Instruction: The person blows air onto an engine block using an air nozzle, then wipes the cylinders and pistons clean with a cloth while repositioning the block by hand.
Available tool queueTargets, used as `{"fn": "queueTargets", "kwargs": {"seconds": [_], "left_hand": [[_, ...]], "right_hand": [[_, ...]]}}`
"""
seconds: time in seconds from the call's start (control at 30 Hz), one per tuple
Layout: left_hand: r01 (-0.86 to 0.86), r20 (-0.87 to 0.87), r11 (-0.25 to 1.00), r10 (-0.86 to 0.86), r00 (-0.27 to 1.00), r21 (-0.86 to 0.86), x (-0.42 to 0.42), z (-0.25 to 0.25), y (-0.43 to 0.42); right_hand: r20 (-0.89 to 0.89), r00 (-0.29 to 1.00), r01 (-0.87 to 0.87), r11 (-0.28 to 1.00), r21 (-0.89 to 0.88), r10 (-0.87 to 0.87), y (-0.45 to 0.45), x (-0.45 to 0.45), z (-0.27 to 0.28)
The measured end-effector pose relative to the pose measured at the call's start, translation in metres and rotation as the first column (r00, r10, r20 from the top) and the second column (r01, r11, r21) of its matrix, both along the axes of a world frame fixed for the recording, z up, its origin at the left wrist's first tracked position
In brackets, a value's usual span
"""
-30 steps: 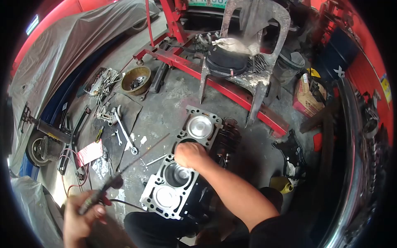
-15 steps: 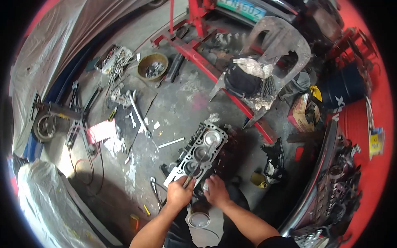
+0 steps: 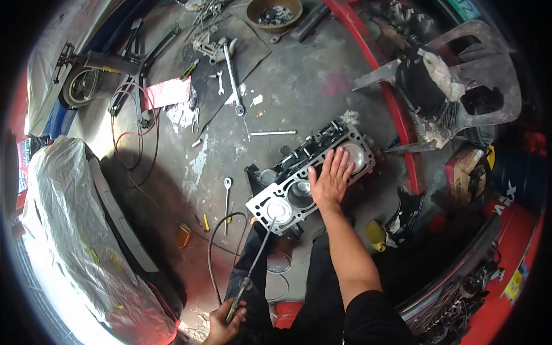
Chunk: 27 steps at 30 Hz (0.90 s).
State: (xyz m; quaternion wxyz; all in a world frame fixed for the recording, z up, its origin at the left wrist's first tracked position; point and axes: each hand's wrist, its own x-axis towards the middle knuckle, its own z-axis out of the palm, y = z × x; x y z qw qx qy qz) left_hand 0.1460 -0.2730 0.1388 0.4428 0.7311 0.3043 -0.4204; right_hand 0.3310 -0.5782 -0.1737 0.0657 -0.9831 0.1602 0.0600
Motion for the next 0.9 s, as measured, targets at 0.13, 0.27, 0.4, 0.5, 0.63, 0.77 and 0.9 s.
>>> {"fn": "queueTargets", "kwargs": {"seconds": [0.13,0.27,0.4,0.5,0.63,0.77,0.9], "left_hand": [[-0.018,-0.07,0.999,0.02,0.997,0.034,0.019,0.004,-0.012],[0.165,0.233,0.954,-0.226,0.946,0.252,0.02,-0.007,-0.011],[0.187,0.324,0.925,-0.298,0.898,0.332,0.022,-0.008,-0.004],[0.207,0.238,0.913,-0.301,0.923,0.352,0.019,-0.002,0.004],[0.128,0.147,0.959,-0.169,0.975,0.254,-0.007,0.0,0.019],[0.098,0.182,0.97,-0.14,0.973,0.224,-0.019,-0.003,0.025],[0.161,0.209,0.958,-0.212,0.955,0.236,-0.016,0.001,0.026]], "right_hand": [[-0.023,0.99,-0.138,0.986,0.095,0.141,0.038,-0.027,0.014],[-0.029,0.917,-0.389,0.909,0.149,0.397,0.062,-0.08,0.021],[-0.139,0.834,-0.482,0.827,0.288,0.534,0.07,-0.093,0.028],[-0.043,0.84,-0.499,0.802,0.329,0.54,0.064,-0.081,0.025],[-0.182,0.93,-0.157,0.794,0.587,0.319,0.056,-0.033,0.012],[-0.143,0.913,-0.242,0.79,0.564,0.383,0.057,-0.045,0.015],[-0.087,0.834,-0.498,0.81,0.31,0.545,0.068,-0.085,0.028]]}}
